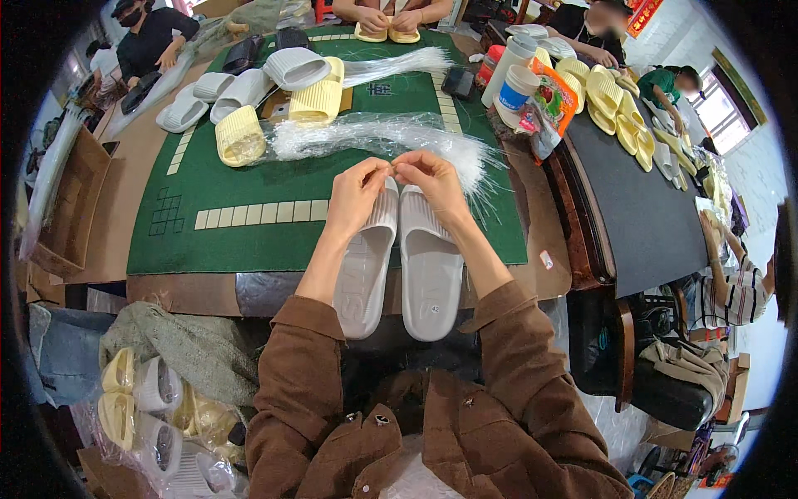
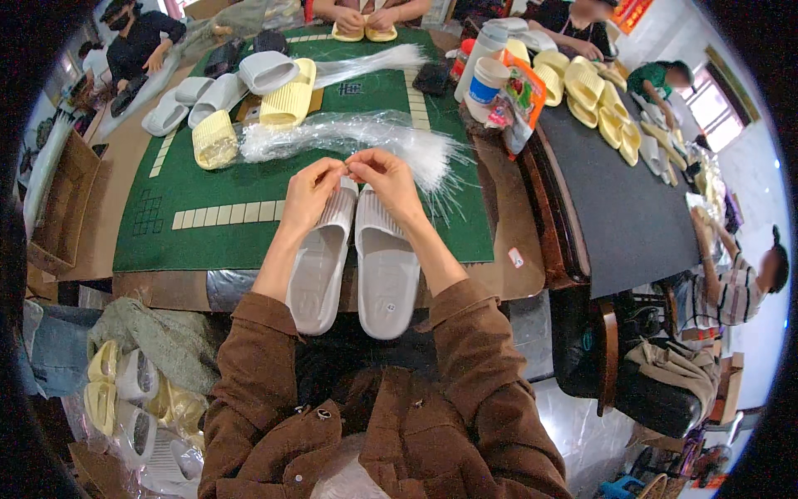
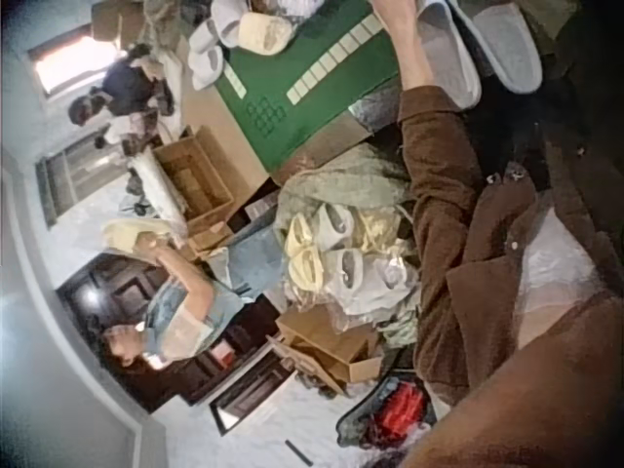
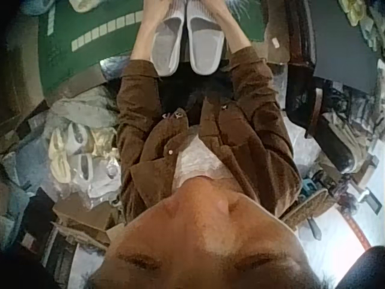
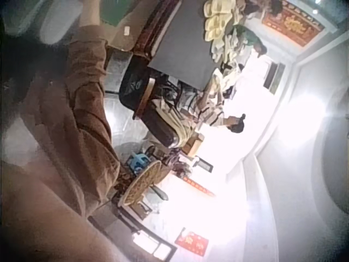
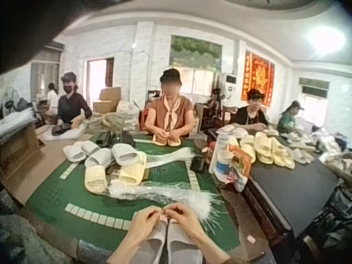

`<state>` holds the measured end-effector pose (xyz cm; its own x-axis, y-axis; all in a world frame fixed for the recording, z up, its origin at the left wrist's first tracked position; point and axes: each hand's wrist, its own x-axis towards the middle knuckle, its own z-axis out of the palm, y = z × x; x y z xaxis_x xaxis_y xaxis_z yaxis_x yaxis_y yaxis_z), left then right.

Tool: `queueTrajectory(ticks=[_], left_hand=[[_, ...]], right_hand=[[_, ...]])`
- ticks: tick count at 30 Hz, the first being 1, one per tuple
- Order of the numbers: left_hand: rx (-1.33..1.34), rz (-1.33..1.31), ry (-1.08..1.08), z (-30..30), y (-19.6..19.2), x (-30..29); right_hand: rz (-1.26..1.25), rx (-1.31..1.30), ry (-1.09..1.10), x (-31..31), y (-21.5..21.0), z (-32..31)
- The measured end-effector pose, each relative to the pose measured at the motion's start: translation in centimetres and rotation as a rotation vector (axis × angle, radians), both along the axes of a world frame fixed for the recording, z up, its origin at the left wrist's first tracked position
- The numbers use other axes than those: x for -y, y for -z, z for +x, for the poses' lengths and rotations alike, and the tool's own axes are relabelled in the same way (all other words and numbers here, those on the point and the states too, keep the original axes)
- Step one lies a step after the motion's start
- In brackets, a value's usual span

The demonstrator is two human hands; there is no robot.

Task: The person assembles plastic slippers by hand at a workbench. They pick up pairs of yellow, black, and white slippers, insert a thin white plastic tie through the strap holes, and pull the tie tight to secure the pair together. The person handles the slippers one pair at a time, moving them from a pile to the work surface and then placing the finished pairs into a large sack.

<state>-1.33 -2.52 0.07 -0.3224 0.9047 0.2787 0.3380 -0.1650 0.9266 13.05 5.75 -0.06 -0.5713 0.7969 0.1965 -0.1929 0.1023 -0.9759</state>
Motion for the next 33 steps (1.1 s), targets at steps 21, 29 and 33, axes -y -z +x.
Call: queueTrajectory(ticks=[21,29,33], left_hand=[[-0.068,-0.027,0.030,-0.3,0.6,-0.1],[-0.146,-0.035,-0.056,-0.1,0.6,-0.1],[-0.168,0.121,-0.156,1.4,-0.5,0.5]], right_hand=[[0.020,0.128,-0.062,-0.4,-0.1,0.0],[0.118,0.206,0.024,0.1,-0.2,-0.5],[0.354,0.242,0.222,0.2,0.3,-0.6]])
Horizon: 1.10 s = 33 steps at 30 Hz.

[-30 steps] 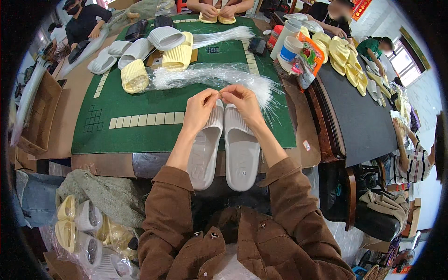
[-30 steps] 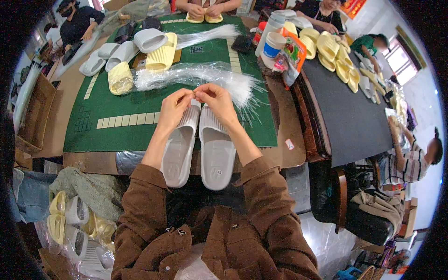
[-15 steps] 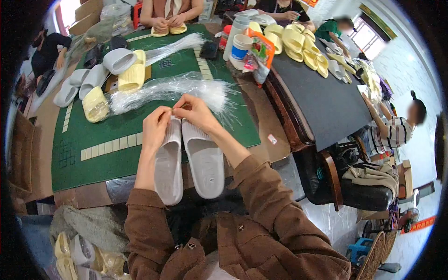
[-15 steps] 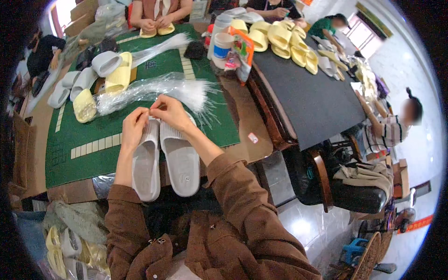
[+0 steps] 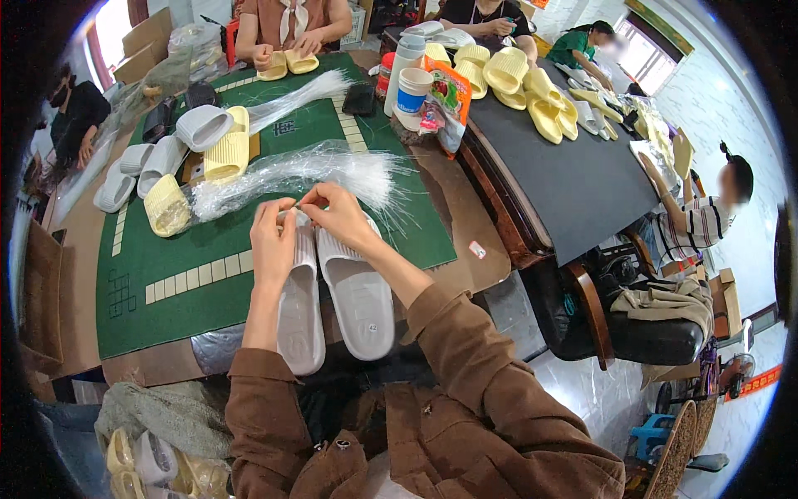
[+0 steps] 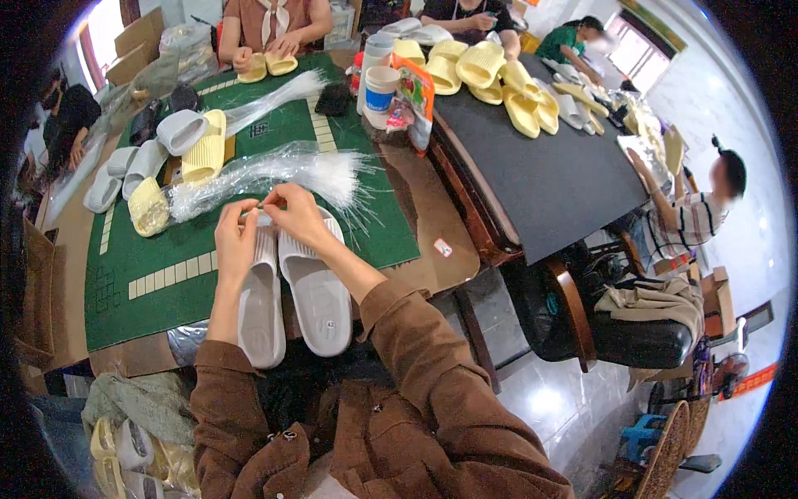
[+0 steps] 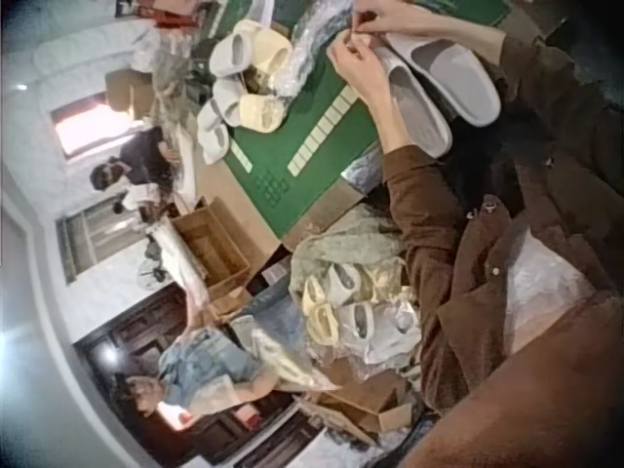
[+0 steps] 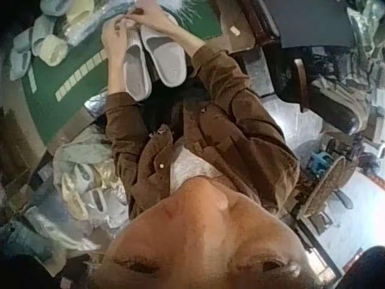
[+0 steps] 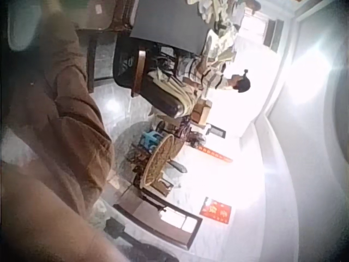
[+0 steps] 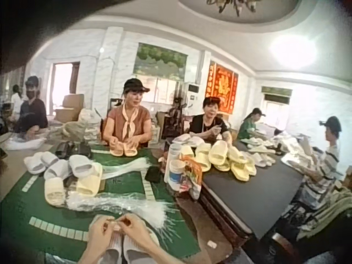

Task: The person assembles plastic slippers by hand at a workbench. They pick up pairs of yellow, black, and white slippers, insert a thin white plastic tie through the strap holes, and pull the tie tight to secure the pair together. The person handles the slippers one pair at a time, moving them from a pile to the work surface and then placing the finished pairs into a large sack.

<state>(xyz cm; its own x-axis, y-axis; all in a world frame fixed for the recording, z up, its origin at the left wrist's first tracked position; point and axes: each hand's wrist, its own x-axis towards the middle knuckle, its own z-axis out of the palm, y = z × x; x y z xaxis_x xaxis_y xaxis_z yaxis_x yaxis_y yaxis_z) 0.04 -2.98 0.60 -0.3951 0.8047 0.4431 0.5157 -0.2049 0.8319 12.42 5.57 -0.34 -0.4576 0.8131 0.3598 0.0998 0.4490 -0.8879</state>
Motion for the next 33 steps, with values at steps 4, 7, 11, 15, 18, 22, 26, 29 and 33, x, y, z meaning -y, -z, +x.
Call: queueTrajectory(ticks=[4,7,11,15,18,22,26,29,33], left_hand=[[-0.414,0.175,-0.047,2.2,-2.6,3.2],[-0.657,0.116,0.043,5.6,-2.4,7.2],[-0.888,-0.027,0.122,12.4,-2.7,10.3],[-0.922,-0.242,0.226,14.9,-1.6,11.5],[-0.902,-0.430,0.297,13.6,-1.8,11.8],[-0.941,-0.569,0.005,7.9,0.1,13.0],[-0.871,-0.716,-0.166,1.5,0.5,13.5],[-0.946,-0.722,-0.267,-3.7,1.0,13.3],[-0.979,-0.722,-0.356,-11.4,2.0,14.9]], right_hand=[[0.145,-0.182,0.214,0.9,-2.1,0.9],[-0.198,-0.499,-0.038,4.7,-6.9,2.9],[-0.443,-1.015,-0.683,16.1,-17.7,7.4],[-0.007,-1.379,-1.027,19.2,-19.0,6.0],[0.146,-1.571,-1.132,19.4,-19.3,5.3],[0.049,-1.647,-1.112,20.8,-18.4,5.8],[-0.102,-1.458,-0.978,19.5,-19.9,9.4],[-0.228,-1.136,-0.764,17.6,-19.5,14.3],[-0.230,-0.710,-0.214,8.1,-14.9,17.9]])
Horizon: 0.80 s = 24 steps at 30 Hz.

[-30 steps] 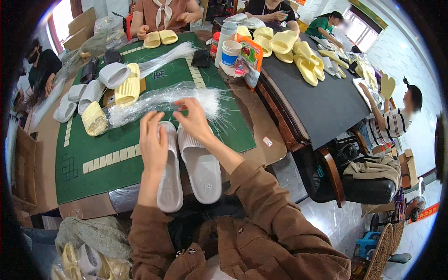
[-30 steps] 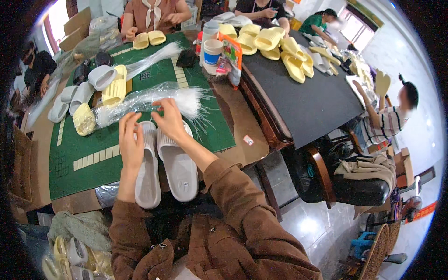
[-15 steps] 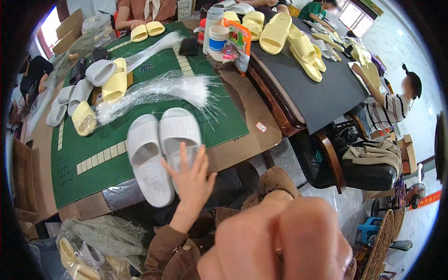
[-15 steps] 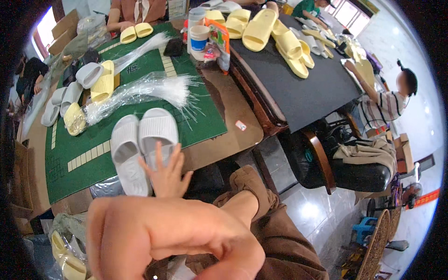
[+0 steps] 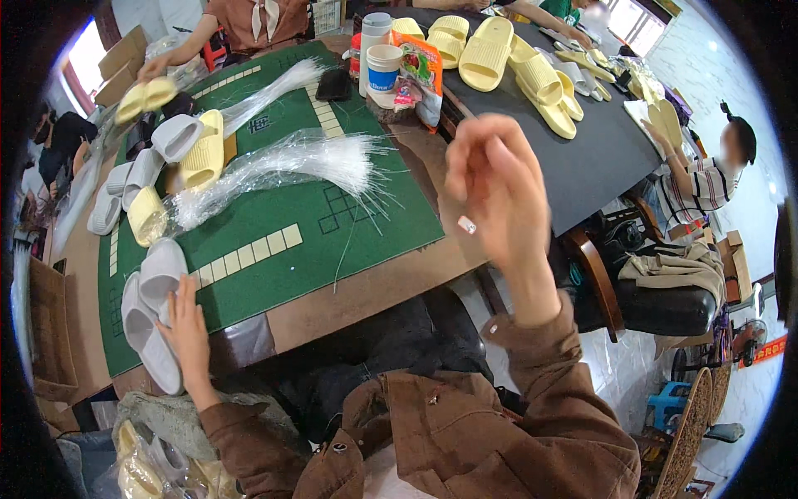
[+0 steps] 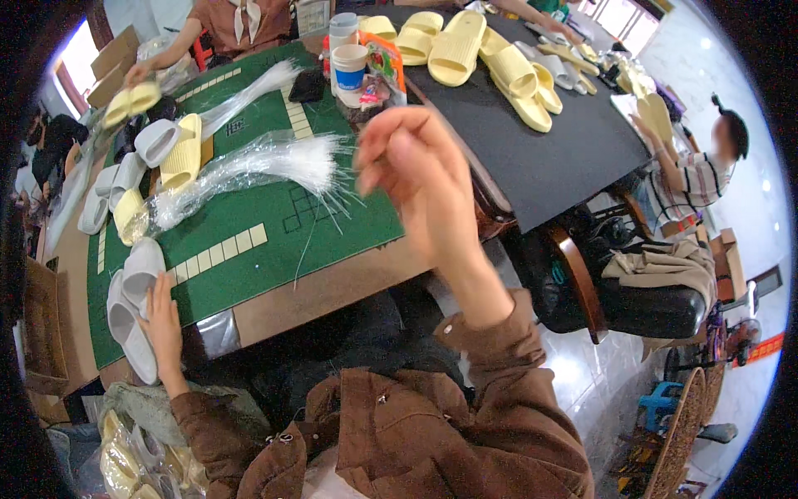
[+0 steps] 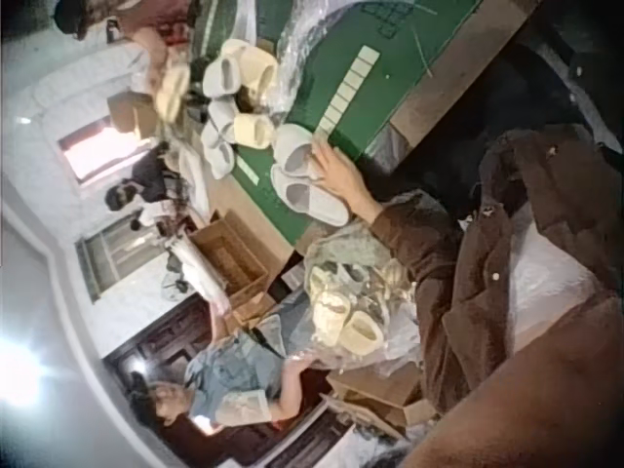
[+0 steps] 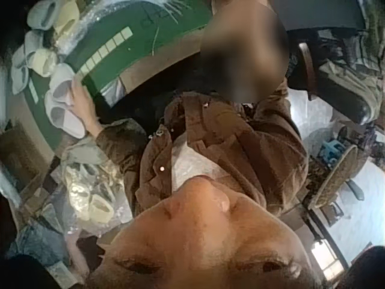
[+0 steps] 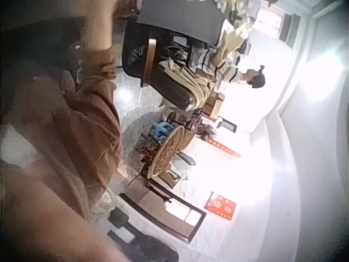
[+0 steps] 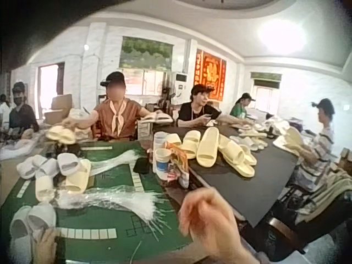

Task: The person assembles plastic slippers by hand at a workbench. They pick up pairs of yellow, black, and white slippers, insert a thin white plastic tie through the strap holes, and pull the tie tight to secure the pair together. The person handles the slippers one pair at a time, moving them from a pile to the work surface and then placing the finished pairs into a large sack.

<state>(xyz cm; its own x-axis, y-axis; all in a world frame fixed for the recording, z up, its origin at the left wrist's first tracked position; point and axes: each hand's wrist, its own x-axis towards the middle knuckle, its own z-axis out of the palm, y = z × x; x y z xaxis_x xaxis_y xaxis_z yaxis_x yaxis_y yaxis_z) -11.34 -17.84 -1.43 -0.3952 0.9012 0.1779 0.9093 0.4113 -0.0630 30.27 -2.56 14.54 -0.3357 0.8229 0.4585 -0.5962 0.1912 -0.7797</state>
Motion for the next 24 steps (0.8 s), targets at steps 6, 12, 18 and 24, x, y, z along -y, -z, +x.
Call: queueTrajectory(ticks=[6,12,18,24], left_hand=[[-0.023,0.129,-0.039,-2.8,1.6,-1.1],[0.142,0.242,-0.088,-1.1,3.6,-4.8],[0.050,0.101,-0.372,-2.7,1.1,-2.4],[-0.016,0.343,-0.021,3.3,0.2,-3.9]], right_hand=[[0.177,0.816,1.067,-22.4,9.1,13.2],[0.298,1.646,1.293,-31.9,11.2,23.5],[0.628,1.860,1.301,-25.5,9.2,19.4],[0.539,1.551,0.657,-10.4,5.1,11.9]])
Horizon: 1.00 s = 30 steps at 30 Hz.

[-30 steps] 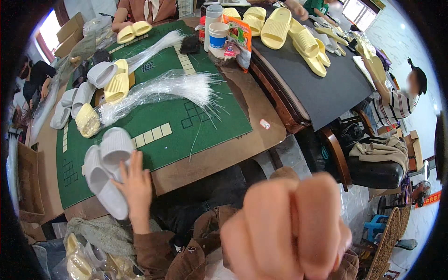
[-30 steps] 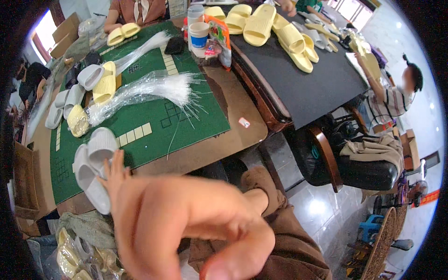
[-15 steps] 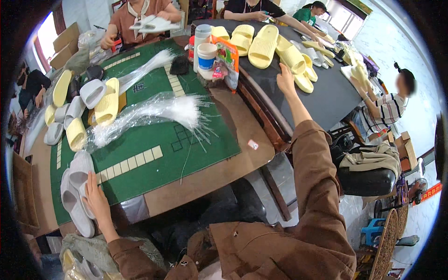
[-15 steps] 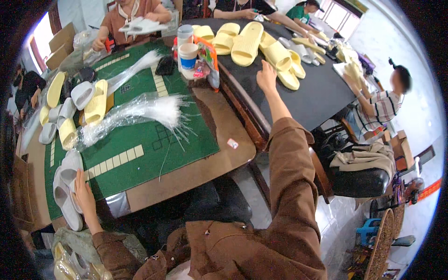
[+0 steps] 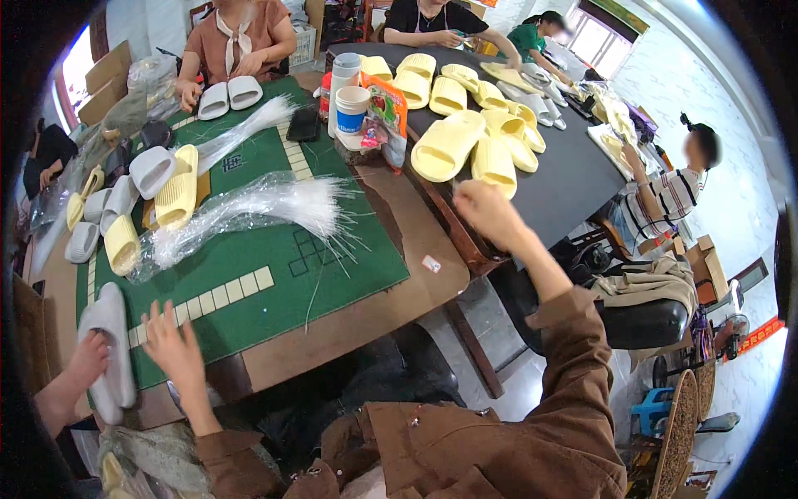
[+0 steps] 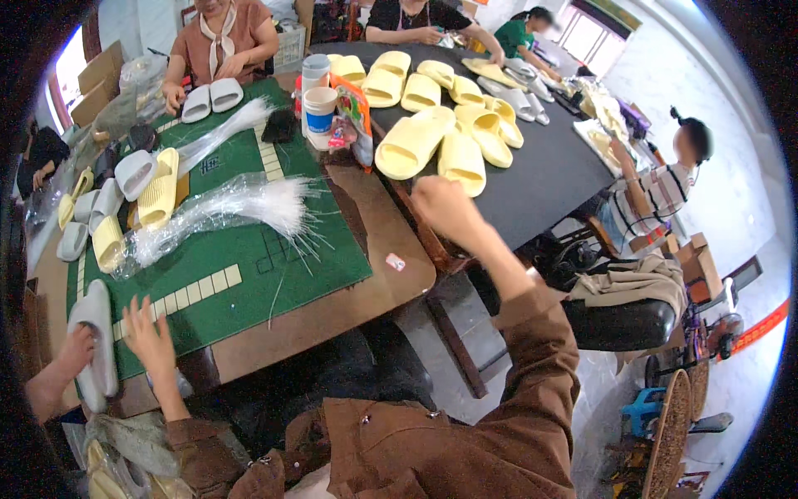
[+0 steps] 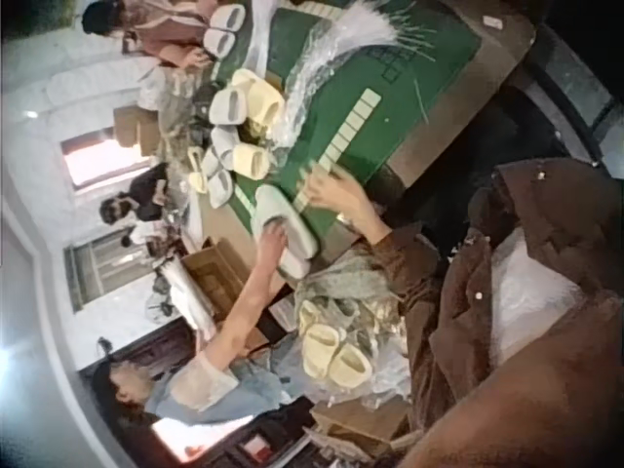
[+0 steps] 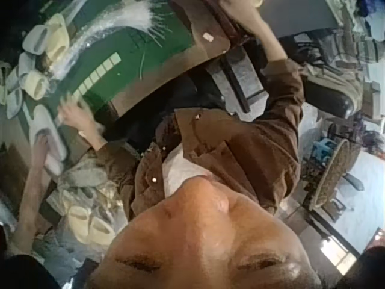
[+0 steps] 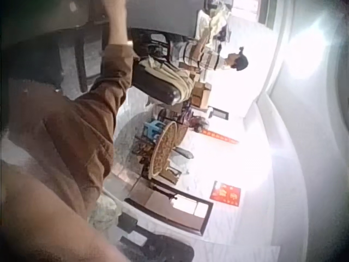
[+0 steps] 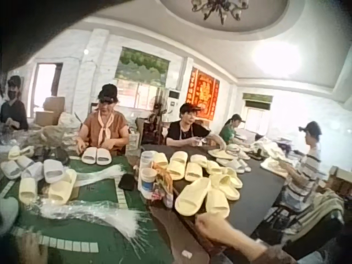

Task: The person assembles plastic slippers by hand at a workbench. They pick up pairs of yellow, black, and white slippers, insert a thin white plastic tie through the strap holes, and pull the tie tight to secure the pair together. The person handles the slippers one pair at a time, moving them from a pile to the work surface and then placing the finished pairs into a large sack.

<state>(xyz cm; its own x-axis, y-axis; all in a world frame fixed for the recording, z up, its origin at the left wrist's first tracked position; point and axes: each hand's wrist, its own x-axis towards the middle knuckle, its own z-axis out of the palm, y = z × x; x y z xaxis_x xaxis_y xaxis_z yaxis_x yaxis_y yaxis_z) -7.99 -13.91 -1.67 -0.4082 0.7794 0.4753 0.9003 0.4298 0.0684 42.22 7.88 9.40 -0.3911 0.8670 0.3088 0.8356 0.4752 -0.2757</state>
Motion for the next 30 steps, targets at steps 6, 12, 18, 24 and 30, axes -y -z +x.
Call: queueTrajectory(ticks=[6,12,18,24,30], left_hand=[[0.758,0.023,0.615,12.4,-3.6,-0.7],[0.872,0.168,0.703,14.5,-2.6,1.0],[0.652,0.338,0.481,12.3,-3.9,1.9],[0.397,0.054,0.463,17.1,-2.7,2.5],[0.361,0.045,0.364,15.1,0.2,1.0]], right_hand=[[-0.442,-0.453,-0.386,8.2,-0.7,-10.3],[-1.062,-0.874,-0.724,11.7,2.2,-22.8],[-0.933,-0.874,-0.816,8.3,5.2,-26.0],[-0.697,-0.543,-0.499,5.0,4.2,-22.4],[-0.230,-0.265,-0.707,3.9,8.1,-19.8]])
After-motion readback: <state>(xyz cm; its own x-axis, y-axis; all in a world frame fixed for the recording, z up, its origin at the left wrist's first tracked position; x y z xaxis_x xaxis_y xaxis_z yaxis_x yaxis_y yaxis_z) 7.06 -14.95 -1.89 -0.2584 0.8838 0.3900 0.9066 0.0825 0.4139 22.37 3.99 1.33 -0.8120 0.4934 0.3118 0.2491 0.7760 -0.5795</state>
